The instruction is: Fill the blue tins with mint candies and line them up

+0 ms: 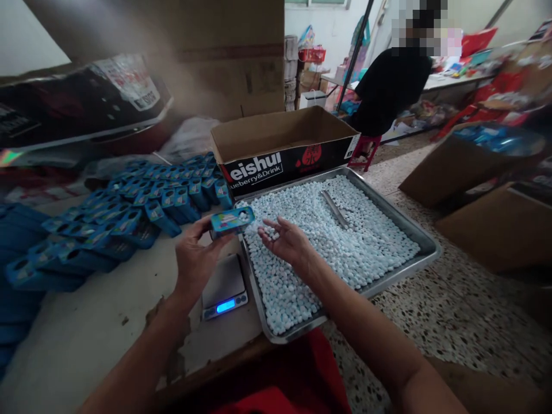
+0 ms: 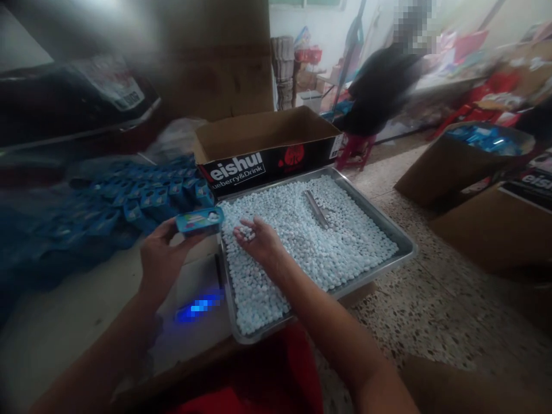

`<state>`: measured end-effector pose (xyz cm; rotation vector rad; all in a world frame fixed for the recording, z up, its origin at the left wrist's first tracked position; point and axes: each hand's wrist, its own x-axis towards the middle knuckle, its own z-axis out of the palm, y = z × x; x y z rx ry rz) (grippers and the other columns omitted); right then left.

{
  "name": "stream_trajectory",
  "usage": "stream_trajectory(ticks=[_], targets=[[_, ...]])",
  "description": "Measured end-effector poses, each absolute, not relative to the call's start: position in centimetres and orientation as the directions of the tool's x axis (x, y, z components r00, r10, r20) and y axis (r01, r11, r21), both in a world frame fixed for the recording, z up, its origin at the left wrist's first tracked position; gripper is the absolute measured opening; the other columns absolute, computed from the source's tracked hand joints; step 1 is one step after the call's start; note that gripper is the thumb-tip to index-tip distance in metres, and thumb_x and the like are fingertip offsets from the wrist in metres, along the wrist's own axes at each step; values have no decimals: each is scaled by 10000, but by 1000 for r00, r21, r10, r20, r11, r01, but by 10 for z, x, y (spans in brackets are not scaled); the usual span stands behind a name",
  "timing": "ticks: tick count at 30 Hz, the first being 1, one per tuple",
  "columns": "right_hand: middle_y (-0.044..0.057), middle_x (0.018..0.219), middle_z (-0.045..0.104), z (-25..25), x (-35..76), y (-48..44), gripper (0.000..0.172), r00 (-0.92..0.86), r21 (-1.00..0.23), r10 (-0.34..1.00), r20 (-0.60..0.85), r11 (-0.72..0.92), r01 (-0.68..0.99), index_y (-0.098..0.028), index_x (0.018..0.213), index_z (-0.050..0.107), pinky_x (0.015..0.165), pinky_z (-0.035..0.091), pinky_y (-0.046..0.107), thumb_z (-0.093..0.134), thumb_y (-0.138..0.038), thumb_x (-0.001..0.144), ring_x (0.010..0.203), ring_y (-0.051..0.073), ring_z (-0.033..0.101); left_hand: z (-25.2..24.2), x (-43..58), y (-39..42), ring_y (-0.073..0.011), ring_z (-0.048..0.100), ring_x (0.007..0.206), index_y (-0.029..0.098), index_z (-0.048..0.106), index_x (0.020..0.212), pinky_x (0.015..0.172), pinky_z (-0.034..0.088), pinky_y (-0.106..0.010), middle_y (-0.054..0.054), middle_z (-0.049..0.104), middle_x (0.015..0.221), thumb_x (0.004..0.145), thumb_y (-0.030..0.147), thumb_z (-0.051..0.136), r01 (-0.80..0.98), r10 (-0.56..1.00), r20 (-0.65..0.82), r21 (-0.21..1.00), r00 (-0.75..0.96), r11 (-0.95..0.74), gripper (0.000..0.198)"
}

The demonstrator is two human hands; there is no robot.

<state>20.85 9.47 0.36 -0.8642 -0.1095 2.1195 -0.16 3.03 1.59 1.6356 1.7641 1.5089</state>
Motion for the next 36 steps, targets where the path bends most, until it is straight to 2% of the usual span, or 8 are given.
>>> stream_trajectory(ticks=[3,8,14,18,22,26,31,36], targets=[[65,799,701,3,214,92,187,-362,-553,807,-467,-586,-593,-152,960,704,605,539,234,578,-264,1040,674,154,652,4,-15,-4,-272,760,1074,183,678,1183,1035,602,-448,-83,787,1161,723,415,938,213,911,147,975,-385,-67,576],[77,1067,806,9,222,84,325,-26,-982,997,72,66,-177,-215,892,818,1084,481,422,654,-481,983,1117,247,720,-17,-32,-51,-272,755,1126,190,643,1171,1096,572,-456,-91,784,1181,768,383,926,102,937,14,994,-348,23,528],[68,1016,804,9,230,90,402,47,-979,980,193,189,80,-232,851,800,1037,474,468,666,-605,916,1079,264,705,-37,-48,-64,-289,739,1184,219,570,1387,1068,590,-476,-121,750,1258,769,401,906,133,951,14,991,-308,29,726],[50,849,766,0,243,99,393,-330,-944,943,47,150,294,-201,912,803,816,513,374,806,-579,803,805,209,658,-40,-65,-70,-310,654,1351,277,490,1483,1136,555,-494,-142,672,1405,659,346,952,133,921,115,989,-372,-70,947],[55,966,772,-3,254,102,436,-584,-718,812,-9,401,569,-239,1060,828,760,511,366,884,-497,714,798,212,641,-32,-90,-93,-274,697,1258,230,577,1398,1121,562,-484,-123,724,1270,753,373,885,187,840,134,982,-525,-39,729],[33,891,738,-3,251,102,125,-653,-519,755,-57,536,666,-243,838,811,732,483,344,761,-295,737,755,198,644,-20,-111,-120,-216,741,1014,177,686,1243,1003,612,-403,-88,761,1082,788,392,863,198,719,115,980,-685,33,533],[-9,688,701,-5,252,101,102,-532,-521,841,-91,415,746,-227,803,778,676,458,326,713,-251,729,642,183,624,-9,-115,-130,-194,741,940,178,730,1153,948,625,-359,-64,773,1023,803,381,854,263,653,166,963,-739,53,423],[26,821,763,-9,257,104,307,-514,-562,855,-72,391,729,-227,968,822,684,487,344,798,-481,798,684,196,643,-1,-99,-119,-185,744,897,173,757,1091,928,628,-339,-49,784,975,821,341,829,335,696,186,938,-693,83,325]])
